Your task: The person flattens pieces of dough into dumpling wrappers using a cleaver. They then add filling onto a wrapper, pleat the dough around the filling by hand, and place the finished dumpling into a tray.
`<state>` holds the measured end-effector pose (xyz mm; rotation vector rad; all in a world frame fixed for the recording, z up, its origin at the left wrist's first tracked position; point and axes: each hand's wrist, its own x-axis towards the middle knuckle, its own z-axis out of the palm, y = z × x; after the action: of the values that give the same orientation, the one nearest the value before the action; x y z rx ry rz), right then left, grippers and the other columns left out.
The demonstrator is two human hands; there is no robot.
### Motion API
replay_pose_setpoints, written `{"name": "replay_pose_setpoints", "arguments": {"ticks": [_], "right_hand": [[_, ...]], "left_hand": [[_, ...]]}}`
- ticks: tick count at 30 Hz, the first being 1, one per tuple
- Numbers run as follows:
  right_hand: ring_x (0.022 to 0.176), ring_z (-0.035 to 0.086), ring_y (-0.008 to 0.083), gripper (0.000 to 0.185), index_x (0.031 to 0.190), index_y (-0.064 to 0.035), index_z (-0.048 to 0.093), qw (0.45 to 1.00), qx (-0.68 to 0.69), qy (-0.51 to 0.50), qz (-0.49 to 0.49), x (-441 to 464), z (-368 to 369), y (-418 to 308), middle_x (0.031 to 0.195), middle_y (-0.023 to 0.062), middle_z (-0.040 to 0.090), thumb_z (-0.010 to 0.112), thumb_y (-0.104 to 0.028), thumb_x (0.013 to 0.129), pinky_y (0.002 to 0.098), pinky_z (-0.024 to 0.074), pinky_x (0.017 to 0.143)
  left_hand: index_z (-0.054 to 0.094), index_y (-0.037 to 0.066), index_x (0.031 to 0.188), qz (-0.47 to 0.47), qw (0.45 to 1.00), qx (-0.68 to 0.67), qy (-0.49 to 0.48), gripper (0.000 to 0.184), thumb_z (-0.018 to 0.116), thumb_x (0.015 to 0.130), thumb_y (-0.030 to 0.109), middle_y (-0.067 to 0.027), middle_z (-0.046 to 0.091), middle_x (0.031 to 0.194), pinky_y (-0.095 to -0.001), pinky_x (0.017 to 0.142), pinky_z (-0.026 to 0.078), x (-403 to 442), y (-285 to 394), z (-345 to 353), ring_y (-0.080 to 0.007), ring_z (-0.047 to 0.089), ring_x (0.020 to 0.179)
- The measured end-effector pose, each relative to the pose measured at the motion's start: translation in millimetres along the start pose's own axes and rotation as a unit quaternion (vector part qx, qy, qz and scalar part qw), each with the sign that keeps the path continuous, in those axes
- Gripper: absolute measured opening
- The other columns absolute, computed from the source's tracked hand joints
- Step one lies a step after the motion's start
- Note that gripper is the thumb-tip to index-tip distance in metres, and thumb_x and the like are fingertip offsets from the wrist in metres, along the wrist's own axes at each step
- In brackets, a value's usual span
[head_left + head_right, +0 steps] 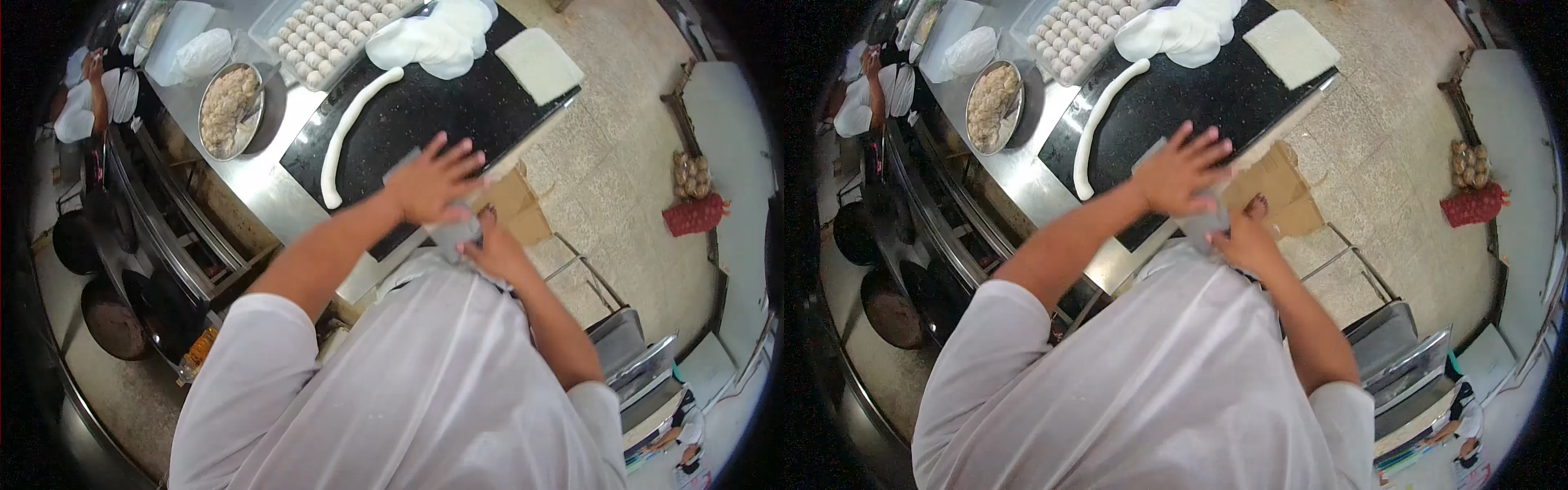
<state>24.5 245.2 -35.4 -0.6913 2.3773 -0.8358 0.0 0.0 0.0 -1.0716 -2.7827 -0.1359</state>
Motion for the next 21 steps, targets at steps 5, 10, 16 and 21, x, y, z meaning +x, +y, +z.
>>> {"name": "replay_pose_setpoints", "arguments": {"ticks": [5, 10, 16, 21], "right_hand": [[0.106, 0.066, 0.0471, 0.076, 0.133, 0.002, 0.053, 0.976, 0.027, -0.097, 0.193, -114.9, 0.5, -67.6, 0.116, 0.0328, 0.066, 0.084, -0.038, 0.077, 0.0499, 0.0545, 0.089], [0.108, 0.067, 0.044, 0.078, 0.134, 0.002, 0.053, 0.979, -0.011, -0.137, 0.152, -56.9, -38.5, -78.0, 0.117, 0.031, 0.066, 0.085, -0.037, 0.075, 0.048, 0.0547, 0.09], [0.112, 0.065, 0.0439, 0.073, 0.128, 0.0015, 0.058, 0.993, 0.026, -0.099, 0.061, -112.1, 41.6, -51.5, 0.117, 0.0313, 0.066, 0.086, -0.038, 0.074, 0.0478, 0.0529, 0.095], [0.104, 0.068, 0.0455, 0.069, 0.121, 0.0018, 0.06, 0.977, 0.036, -0.082, 0.194, -94.4, -8.7, -69.4, 0.11, 0.0301, 0.069, 0.085, -0.043, 0.075, 0.0497, 0.0546, 0.087]], "left_hand": [[0.052, 0.025, 0.146, 0.015, 0.978, -0.182, -0.105, 0.07, 0.055, 0.09, 0.067, -0.0093, 0.042, 0.158, -0.0638, 0.122, 0.012, -43.8, 106.8, -13.9, -0.0344, 0.03, 0.151], [0.05, 0.024, 0.149, -0.075, 0.992, -0.092, -0.035, 0.07, 0.055, 0.092, 0.063, -0.0098, 0.041, 0.159, -0.0626, 0.121, 0.016, -23.4, 50.4, -15.7, -0.0362, 0.03, 0.15], [0.049, 0.026, 0.151, -0.056, 0.986, -0.146, -0.066, 0.072, 0.054, 0.091, 0.066, -0.0096, 0.042, 0.159, -0.0621, 0.122, 0.013, -72.6, 106.4, -28.5, -0.0361, 0.027, 0.152], [0.053, 0.026, 0.147, -0.016, 0.996, -0.085, -0.017, 0.074, 0.057, 0.088, 0.07, -0.0067, 0.046, 0.155, -0.0621, 0.121, 0.015, -29.1, 82.9, -4.3, -0.0356, 0.033, 0.149]]}}
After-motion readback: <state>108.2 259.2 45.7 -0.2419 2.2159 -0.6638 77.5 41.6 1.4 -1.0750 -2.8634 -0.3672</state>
